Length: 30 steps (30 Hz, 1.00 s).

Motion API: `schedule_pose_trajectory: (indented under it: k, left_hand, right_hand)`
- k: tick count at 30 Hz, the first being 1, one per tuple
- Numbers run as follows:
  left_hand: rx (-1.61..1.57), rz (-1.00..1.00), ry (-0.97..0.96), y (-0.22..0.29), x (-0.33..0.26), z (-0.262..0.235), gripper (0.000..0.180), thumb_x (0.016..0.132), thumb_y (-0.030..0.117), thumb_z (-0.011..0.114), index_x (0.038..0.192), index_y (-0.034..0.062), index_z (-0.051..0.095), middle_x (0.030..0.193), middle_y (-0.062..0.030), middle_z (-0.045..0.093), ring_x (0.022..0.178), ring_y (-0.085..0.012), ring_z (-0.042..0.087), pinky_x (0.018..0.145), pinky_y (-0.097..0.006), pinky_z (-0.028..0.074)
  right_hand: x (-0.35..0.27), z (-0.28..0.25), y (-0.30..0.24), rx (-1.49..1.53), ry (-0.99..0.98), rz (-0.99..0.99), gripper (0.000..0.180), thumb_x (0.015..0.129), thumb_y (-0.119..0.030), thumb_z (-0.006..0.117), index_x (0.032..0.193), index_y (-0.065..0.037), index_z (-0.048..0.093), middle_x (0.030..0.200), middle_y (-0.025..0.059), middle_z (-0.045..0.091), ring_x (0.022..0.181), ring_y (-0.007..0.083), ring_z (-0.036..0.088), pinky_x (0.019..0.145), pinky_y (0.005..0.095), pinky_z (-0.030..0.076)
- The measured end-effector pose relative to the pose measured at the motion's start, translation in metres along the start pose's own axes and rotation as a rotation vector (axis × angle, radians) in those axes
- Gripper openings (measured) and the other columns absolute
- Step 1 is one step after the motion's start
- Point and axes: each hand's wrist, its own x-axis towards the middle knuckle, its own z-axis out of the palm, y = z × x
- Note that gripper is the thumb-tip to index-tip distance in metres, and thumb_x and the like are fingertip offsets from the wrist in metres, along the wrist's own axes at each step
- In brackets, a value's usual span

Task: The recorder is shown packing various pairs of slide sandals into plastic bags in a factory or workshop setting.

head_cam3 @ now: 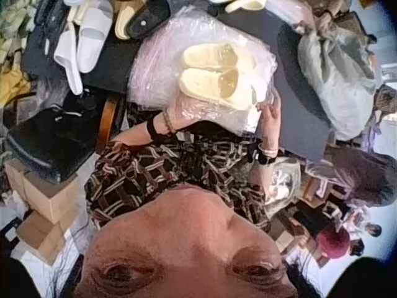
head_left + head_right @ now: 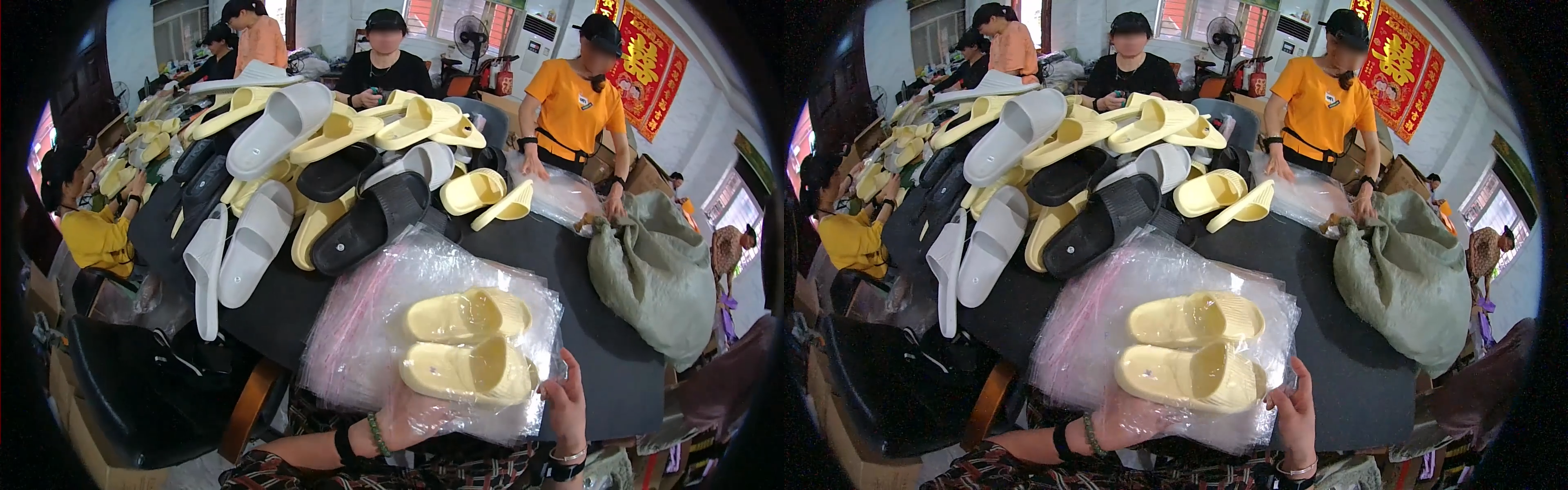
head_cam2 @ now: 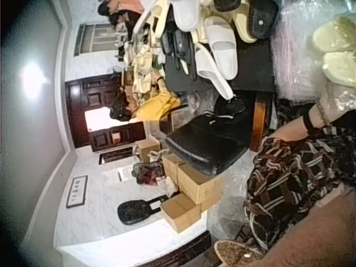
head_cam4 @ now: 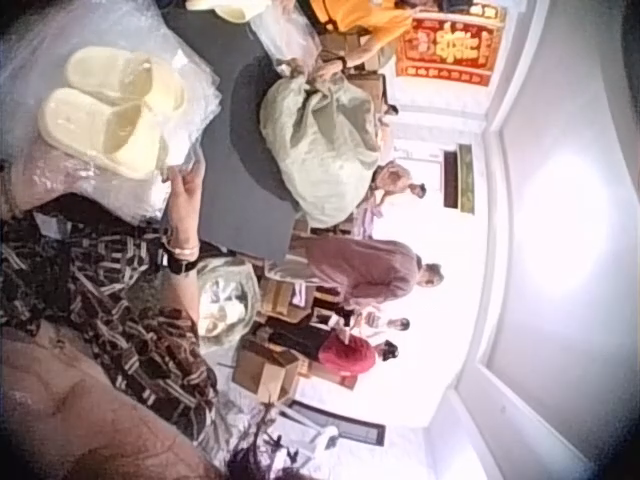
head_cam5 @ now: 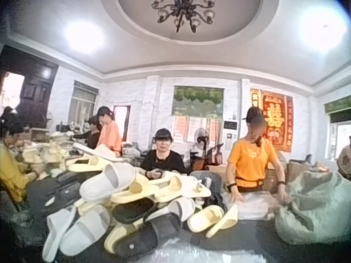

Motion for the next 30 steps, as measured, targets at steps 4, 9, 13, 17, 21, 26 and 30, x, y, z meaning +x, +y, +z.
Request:
schedule_pose_trajectory:
  k: [4,9,13,17,21,26,30]
  left_hand:
    - [0.440,0.054,-0.318,-0.027,-0.015,-0.021,0.043,0.087,0.040,0.064,0.121,0.0136,0.067,0.128,-0.0135,0.061,0.120,-0.0327,0.055,0.101,-0.060,0.036]
    - [0.556,0.003,-0.139,-0.037,-0.023,-0.045,0.046,0.088,0.043,0.064,0.126,0.0163,0.063,0.136,-0.0142,0.051,0.130,-0.0458,0.036,0.106,-0.071,0.022]
    - [0.615,0.009,-0.273,-0.044,-0.041,-0.077,0.042,0.084,0.037,0.069,0.120,0.0153,0.064,0.125,-0.0093,0.057,0.116,-0.0366,0.049,0.101,-0.061,0.033]
    - [0.599,0.049,-0.301,-0.041,-0.045,-0.095,0.039,0.085,0.039,0.067,0.117,0.0172,0.065,0.130,-0.0071,0.056,0.119,-0.0312,0.051,0.101,-0.056,0.036]
    - [0.754,-0.044,-0.291,-0.037,-0.046,-0.094,0.041,0.088,0.041,0.063,0.119,0.0150,0.063,0.131,-0.0073,0.056,0.119,-0.0306,0.052,0.099,-0.056,0.039]
    - [0.685,0.034,-0.246,-0.051,-0.045,-0.077,0.042,0.090,0.041,0.061,0.122,0.0150,0.062,0.130,-0.0082,0.056,0.117,-0.0310,0.052,0.096,-0.057,0.041]
    - [0.678,0.009,-0.279,-0.050,-0.044,-0.070,0.042,0.088,0.038,0.064,0.122,0.0150,0.062,0.126,-0.0083,0.057,0.114,-0.0327,0.053,0.089,-0.054,0.044]
  right_hand:
    - [-0.008,0.034,-0.018,0.405,0.043,0.007,0.071,0.090,0.004,0.054,0.152,-0.004,0.021,0.082,0.0056,0.063,0.078,0.0115,0.060,0.075,0.0258,0.049]
    - [-0.013,0.025,0.032,-0.121,-0.157,0.010,0.082,0.094,0.000,0.059,0.154,-0.008,0.004,0.086,0.0088,0.065,0.080,0.0136,0.061,0.077,0.0270,0.050]
    - [-0.018,0.022,0.040,-0.140,-0.161,0.066,0.082,0.094,0.001,0.059,0.154,-0.008,0.004,0.086,0.0096,0.065,0.079,0.0149,0.064,0.074,0.0286,0.053]
    - [-0.014,0.022,0.053,-0.093,-0.190,0.079,0.083,0.092,0.004,0.060,0.153,-0.008,0.006,0.086,0.0110,0.065,0.080,0.0158,0.067,0.074,0.0297,0.057]
    - [-0.014,0.025,0.048,-0.076,-0.136,0.136,0.083,0.091,0.005,0.060,0.153,-0.007,0.008,0.086,0.0111,0.065,0.079,0.0155,0.067,0.072,0.0290,0.057]
    - [-0.014,0.017,0.049,-0.129,-0.052,0.091,0.080,0.091,0.005,0.060,0.152,-0.005,0.010,0.090,0.0122,0.065,0.079,0.0157,0.066,0.071,0.0296,0.057]
    - [-0.017,0.011,0.054,-0.125,-0.020,0.075,0.075,0.091,-0.001,0.062,0.151,-0.003,0.016,0.084,0.0086,0.063,0.075,0.0147,0.064,0.069,0.0279,0.055]
